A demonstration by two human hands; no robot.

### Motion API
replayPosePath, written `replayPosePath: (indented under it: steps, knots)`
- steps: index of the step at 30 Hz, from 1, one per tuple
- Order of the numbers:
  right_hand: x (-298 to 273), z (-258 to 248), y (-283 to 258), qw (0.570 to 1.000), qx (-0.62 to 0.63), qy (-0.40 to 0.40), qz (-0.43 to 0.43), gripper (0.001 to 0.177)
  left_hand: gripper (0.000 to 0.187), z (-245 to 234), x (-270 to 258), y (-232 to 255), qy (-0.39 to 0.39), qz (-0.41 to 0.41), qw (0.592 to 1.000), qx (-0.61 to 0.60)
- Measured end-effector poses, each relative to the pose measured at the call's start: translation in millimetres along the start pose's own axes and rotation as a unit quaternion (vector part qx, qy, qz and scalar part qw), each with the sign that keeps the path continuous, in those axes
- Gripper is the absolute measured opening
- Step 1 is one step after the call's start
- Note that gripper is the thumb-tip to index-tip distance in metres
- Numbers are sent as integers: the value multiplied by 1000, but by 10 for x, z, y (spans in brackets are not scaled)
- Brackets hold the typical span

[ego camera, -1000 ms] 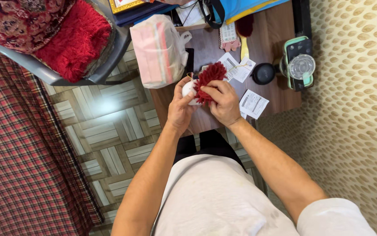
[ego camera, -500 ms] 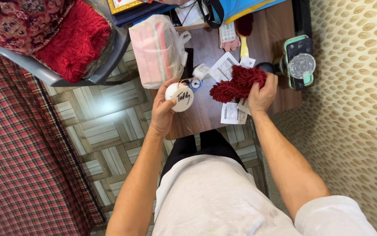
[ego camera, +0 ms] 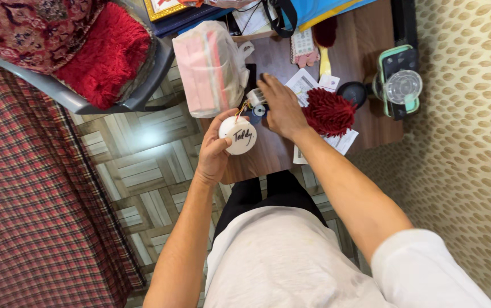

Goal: The person wipes several small electronic devices and accessories with a red duster and places them into a wooden cabinet. Items handled include a pink mobile phone, a white mobile phone, a black feature phone, a black remote control, a black stapler, and a white power adapter.

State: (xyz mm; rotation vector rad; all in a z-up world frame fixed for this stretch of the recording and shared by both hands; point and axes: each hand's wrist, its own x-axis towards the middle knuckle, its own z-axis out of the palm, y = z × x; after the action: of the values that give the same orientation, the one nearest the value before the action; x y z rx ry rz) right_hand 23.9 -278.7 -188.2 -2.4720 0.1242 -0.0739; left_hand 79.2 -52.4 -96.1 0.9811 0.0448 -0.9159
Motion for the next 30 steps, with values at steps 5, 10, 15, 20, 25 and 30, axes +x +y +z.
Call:
replayPosePath:
  steps: [5, 10, 15, 20, 25, 30]
  knots:
    - [194, 174, 99, 1000, 5, -22, 10, 55, 75, -69, -55, -3, 8, -11, 1000, 2]
    - [255, -171, -112, 991, 105, -14, 78, 44, 65, -129, -114, -24, 33, -5, 999, -17]
    - [246, -702, -454, 990, 111, 85, -3, 42, 54, -138, -88, -55, 94, -27, 995, -21]
    - [92, -1001, -779, 978, 148, 143, 19, 42, 53, -9, -43, -5, 106, -26, 993, -33]
    - [-81, -1190, -1045, 974, 145, 171, -14, 45, 53, 163, -24, 80, 105, -15, 994, -39]
    - [-202, -1312, -1276, 990, -5, 131, -51, 50, 55, 347, 7, 44, 94, 20, 995, 15]
